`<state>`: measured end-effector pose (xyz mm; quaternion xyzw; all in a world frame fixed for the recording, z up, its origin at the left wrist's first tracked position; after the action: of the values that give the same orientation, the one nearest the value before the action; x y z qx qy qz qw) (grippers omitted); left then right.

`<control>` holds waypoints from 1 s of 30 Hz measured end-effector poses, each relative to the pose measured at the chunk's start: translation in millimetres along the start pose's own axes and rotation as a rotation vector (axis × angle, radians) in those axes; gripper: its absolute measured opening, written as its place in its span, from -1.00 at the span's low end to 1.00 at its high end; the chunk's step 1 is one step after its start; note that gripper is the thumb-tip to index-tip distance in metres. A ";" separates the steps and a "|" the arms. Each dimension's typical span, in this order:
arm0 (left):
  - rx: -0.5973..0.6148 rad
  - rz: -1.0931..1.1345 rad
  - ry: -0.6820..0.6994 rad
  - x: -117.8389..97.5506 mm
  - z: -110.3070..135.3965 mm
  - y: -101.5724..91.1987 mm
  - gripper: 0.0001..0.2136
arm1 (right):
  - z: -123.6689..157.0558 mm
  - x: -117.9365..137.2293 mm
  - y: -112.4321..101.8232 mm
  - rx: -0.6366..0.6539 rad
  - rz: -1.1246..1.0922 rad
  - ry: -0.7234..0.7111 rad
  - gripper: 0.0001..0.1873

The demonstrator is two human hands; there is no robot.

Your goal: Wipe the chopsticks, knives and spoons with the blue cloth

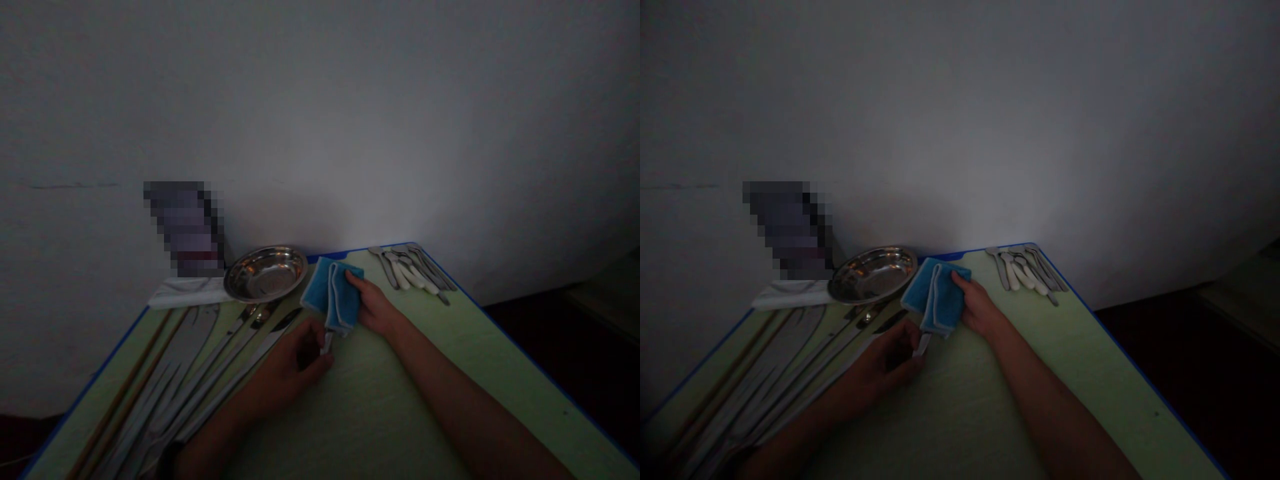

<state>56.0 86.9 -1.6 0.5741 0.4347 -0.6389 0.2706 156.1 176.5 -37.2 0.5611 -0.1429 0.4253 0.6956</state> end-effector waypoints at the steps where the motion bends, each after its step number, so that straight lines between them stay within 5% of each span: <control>1: -0.007 -0.007 -0.001 0.1 -0.2 0.0 -0.85 | -0.1 0.2 0.0 0.000 -0.008 -0.002 -0.86; 12: -0.104 -0.050 0.041 -3.1 1.6 -5.7 -0.89 | -2.3 -1.6 -1.1 0.021 0.019 0.004 -0.88; 30: 0.004 -0.242 0.021 -8.9 4.0 2.9 -0.81 | 4.8 2.7 -0.8 0.024 0.193 -0.045 -0.77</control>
<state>58.2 80.7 6.2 0.5245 0.5022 -0.6619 0.1858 159.6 173.3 -34.4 0.5625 -0.2067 0.4795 0.6410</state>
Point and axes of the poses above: each hand's wrist, its own z-axis away from the middle knuckle, its own y-axis out of the palm, x = y × z, the point moved 9 cm from there along -z, towards the middle knuckle, and after that the axes turned 1 degree about y, right-handed, at the moved point
